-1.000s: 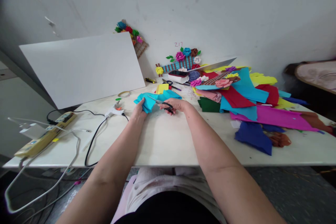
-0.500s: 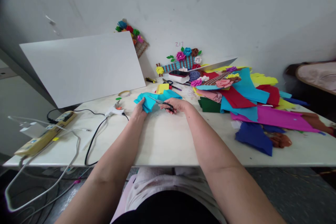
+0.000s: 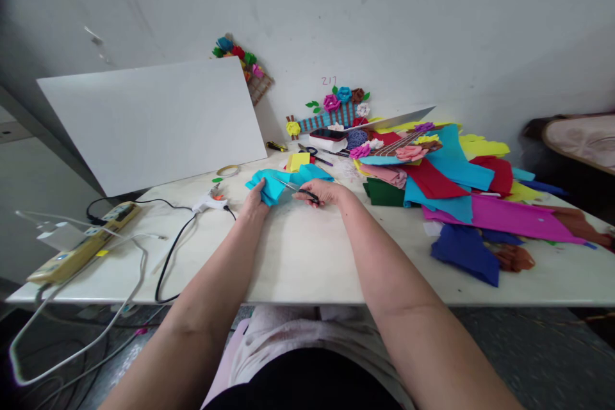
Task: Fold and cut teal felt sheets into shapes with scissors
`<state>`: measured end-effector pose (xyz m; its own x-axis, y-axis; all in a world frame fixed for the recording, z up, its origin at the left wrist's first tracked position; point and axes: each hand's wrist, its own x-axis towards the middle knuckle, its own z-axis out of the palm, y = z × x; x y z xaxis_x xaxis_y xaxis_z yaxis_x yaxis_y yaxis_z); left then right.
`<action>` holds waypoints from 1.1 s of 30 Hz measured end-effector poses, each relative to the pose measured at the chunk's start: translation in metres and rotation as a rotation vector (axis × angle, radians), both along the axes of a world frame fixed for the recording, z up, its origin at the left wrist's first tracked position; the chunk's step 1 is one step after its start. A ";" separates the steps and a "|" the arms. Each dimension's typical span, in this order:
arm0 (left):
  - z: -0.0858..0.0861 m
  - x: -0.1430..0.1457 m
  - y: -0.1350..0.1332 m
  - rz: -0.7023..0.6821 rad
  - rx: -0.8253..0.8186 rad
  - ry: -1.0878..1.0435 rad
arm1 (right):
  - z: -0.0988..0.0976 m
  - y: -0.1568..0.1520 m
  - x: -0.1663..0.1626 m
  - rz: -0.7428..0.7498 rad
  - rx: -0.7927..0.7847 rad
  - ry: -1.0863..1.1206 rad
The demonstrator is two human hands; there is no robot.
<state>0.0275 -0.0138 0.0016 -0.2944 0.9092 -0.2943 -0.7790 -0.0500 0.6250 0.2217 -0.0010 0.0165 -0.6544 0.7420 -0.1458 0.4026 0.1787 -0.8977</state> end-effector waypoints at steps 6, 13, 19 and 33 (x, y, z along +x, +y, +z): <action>0.000 0.000 0.000 0.008 0.007 0.004 | -0.002 0.002 0.001 0.007 0.001 0.002; 0.000 0.001 -0.001 -0.004 -0.006 0.016 | 0.003 -0.002 0.000 0.010 0.022 -0.031; 0.002 0.002 -0.002 -0.026 -0.013 0.024 | 0.010 -0.009 -0.003 -0.010 -0.012 -0.046; -0.001 0.000 0.000 -0.023 -0.007 -0.010 | 0.010 -0.011 -0.007 -0.037 0.037 -0.045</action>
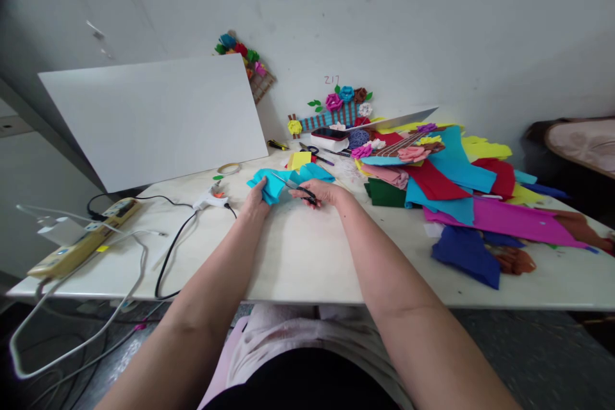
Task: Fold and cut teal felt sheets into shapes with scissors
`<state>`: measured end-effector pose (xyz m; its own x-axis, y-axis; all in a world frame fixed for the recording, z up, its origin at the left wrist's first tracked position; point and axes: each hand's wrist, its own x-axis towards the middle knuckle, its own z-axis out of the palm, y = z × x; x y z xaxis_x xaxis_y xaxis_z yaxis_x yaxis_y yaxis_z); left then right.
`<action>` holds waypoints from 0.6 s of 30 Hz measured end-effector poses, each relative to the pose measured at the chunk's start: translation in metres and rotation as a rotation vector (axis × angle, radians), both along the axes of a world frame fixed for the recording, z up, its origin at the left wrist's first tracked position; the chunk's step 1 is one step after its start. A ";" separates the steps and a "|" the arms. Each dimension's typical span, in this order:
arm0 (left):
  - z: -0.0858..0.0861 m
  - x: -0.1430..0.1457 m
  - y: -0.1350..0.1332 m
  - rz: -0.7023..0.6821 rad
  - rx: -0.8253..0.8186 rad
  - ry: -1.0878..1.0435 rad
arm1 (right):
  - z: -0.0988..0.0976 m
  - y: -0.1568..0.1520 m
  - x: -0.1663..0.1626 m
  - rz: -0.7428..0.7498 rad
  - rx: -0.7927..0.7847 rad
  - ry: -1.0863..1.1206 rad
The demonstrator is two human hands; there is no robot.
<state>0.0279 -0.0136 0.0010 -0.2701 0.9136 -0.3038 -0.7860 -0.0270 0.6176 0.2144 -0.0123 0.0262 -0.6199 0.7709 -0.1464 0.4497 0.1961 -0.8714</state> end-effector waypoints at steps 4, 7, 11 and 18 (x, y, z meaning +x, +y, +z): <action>0.001 0.000 0.000 0.015 -0.009 0.001 | -0.004 0.005 0.000 0.012 0.004 -0.003; 0.002 0.001 -0.001 0.028 -0.022 0.008 | -0.006 0.007 0.001 0.016 -0.006 0.005; 0.003 0.001 -0.004 0.025 -0.002 -0.004 | -0.008 0.009 0.003 0.043 0.011 0.024; 0.001 0.000 -0.004 0.007 0.041 -0.001 | -0.010 0.009 0.003 0.027 0.016 0.035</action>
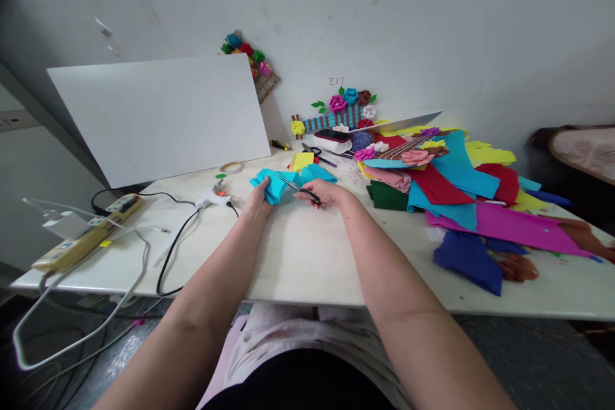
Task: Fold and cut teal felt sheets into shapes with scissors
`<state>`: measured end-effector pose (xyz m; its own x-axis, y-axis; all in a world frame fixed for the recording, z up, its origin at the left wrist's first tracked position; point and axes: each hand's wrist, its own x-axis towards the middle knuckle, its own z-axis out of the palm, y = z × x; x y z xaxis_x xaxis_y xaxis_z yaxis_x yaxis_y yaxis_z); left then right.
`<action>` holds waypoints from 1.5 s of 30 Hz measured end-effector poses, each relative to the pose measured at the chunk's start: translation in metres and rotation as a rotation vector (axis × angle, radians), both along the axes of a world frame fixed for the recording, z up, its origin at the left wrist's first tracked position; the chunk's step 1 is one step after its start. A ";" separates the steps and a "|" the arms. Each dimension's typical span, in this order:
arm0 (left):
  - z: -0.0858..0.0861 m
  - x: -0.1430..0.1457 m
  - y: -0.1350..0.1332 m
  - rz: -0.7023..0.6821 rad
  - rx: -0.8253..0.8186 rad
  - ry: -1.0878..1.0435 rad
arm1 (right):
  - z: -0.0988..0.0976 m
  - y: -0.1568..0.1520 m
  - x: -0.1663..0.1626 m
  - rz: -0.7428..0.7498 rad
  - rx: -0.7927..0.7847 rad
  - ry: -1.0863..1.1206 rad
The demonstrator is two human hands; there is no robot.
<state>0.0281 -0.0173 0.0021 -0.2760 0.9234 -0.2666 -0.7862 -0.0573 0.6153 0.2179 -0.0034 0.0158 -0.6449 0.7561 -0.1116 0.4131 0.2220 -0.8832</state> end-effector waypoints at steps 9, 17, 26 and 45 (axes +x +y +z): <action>0.002 0.000 -0.002 -0.008 -0.008 0.009 | 0.007 -0.005 -0.001 -0.006 -0.010 -0.046; 0.002 0.002 -0.002 -0.045 -0.011 0.009 | 0.010 -0.009 -0.003 -0.003 -0.033 -0.033; 0.000 0.000 -0.002 -0.060 0.020 0.070 | 0.006 -0.005 -0.002 -0.013 -0.020 0.016; -0.004 -0.002 0.001 -0.045 0.038 0.090 | 0.004 -0.006 -0.004 -0.036 0.008 0.060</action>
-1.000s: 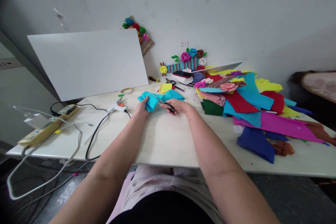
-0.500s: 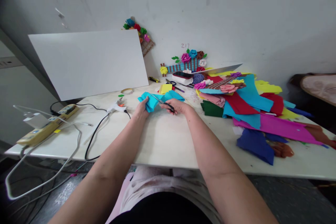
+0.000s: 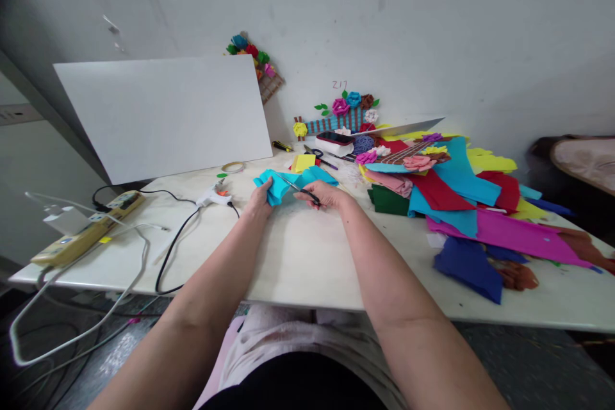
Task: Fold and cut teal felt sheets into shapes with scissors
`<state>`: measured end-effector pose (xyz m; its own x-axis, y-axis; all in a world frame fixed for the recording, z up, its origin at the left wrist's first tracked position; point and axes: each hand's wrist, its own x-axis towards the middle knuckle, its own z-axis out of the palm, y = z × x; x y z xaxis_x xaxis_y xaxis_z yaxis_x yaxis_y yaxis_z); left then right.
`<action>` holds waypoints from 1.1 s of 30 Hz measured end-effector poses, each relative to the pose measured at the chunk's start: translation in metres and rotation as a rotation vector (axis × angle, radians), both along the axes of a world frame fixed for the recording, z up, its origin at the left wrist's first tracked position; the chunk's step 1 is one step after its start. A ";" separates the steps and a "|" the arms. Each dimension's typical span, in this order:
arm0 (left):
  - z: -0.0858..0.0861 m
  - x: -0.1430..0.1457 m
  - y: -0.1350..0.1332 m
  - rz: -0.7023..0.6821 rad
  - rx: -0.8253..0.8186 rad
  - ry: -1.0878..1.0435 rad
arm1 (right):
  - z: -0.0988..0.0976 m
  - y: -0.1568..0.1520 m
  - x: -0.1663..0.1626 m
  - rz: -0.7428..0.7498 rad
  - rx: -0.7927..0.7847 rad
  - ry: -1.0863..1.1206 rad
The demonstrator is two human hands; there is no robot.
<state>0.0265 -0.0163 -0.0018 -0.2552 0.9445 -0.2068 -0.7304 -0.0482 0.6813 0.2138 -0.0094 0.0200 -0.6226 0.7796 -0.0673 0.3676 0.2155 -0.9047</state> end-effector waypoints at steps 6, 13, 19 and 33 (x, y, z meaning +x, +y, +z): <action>0.000 0.000 0.001 0.004 -0.006 0.006 | -0.001 0.001 0.001 0.014 -0.031 0.002; -0.005 0.000 0.003 -0.010 -0.002 0.035 | -0.001 0.001 0.001 0.030 -0.039 -0.018; -0.006 0.001 0.004 -0.010 -0.020 0.055 | -0.003 0.001 0.000 0.032 -0.043 -0.012; -0.010 0.000 0.007 -0.036 -0.010 0.084 | 0.001 -0.003 -0.002 -0.009 -0.041 -0.024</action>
<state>0.0266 -0.0090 -0.0120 -0.2377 0.9516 -0.1950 -0.6716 -0.0159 0.7408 0.2118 -0.0126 0.0207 -0.6131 0.7818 -0.1136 0.3907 0.1751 -0.9037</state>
